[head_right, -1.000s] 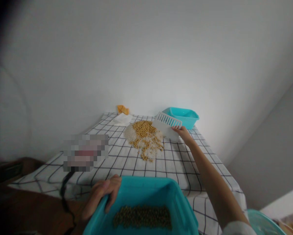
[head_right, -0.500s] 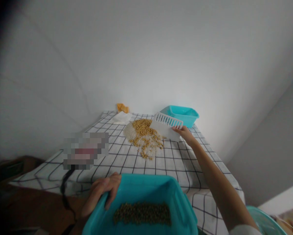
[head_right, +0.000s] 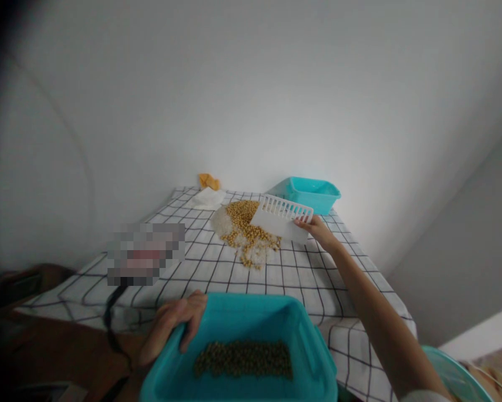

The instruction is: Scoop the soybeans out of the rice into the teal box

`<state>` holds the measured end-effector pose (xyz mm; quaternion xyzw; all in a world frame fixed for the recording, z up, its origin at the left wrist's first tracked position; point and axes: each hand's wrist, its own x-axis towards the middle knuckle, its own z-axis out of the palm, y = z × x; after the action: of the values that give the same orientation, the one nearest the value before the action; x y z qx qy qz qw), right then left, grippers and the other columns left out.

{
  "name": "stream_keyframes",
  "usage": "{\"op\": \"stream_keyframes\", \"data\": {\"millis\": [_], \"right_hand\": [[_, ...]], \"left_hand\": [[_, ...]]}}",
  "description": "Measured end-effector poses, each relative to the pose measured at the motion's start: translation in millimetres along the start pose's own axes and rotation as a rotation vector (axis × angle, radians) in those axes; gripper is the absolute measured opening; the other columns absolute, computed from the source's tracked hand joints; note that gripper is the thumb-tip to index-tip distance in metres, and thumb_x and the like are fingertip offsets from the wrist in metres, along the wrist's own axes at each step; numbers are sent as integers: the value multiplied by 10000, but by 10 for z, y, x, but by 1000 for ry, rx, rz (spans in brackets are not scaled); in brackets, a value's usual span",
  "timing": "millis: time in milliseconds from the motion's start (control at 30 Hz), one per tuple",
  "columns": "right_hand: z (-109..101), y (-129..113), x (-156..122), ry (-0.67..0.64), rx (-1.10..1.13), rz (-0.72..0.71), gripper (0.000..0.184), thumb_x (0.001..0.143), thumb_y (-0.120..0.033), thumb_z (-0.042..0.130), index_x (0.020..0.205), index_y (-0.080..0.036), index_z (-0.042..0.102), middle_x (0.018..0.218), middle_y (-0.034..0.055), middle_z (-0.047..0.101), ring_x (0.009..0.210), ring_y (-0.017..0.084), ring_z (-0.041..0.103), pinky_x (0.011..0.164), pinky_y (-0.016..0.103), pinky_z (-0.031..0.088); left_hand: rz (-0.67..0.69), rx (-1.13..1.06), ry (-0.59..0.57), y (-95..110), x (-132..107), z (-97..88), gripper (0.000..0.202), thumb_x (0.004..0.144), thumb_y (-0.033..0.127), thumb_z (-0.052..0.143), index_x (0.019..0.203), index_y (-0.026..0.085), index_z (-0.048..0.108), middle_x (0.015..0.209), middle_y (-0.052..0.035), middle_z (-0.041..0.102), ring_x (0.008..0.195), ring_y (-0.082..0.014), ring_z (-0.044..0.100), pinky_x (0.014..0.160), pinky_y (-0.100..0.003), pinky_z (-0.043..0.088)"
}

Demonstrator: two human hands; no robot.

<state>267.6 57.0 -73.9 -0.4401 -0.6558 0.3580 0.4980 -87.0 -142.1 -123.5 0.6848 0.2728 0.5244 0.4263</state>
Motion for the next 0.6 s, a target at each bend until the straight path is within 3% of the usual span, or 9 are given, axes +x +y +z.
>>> {"op": "stream_keyframes", "data": {"millis": [333,600], "right_hand": [[-5,-68,-161,-31,70,8,480,656,-568,880,980,-224,799,1093,75,795,1026,292,702,977,436,508],[-322,-40,-226,310,-21,61,520,602,-644,855,786,-172,739,761,43,739,751,228,669,758,361,512]], "left_hand": [[33,-10,3,-1,3,28,651,1084,291,161,463,233,348,448,3,411,530,-198,436,784,-395,361],[12,-16,-9,40,11,6,641,1079,259,174,472,238,378,458,2,434,554,-201,468,802,-389,370]]}}
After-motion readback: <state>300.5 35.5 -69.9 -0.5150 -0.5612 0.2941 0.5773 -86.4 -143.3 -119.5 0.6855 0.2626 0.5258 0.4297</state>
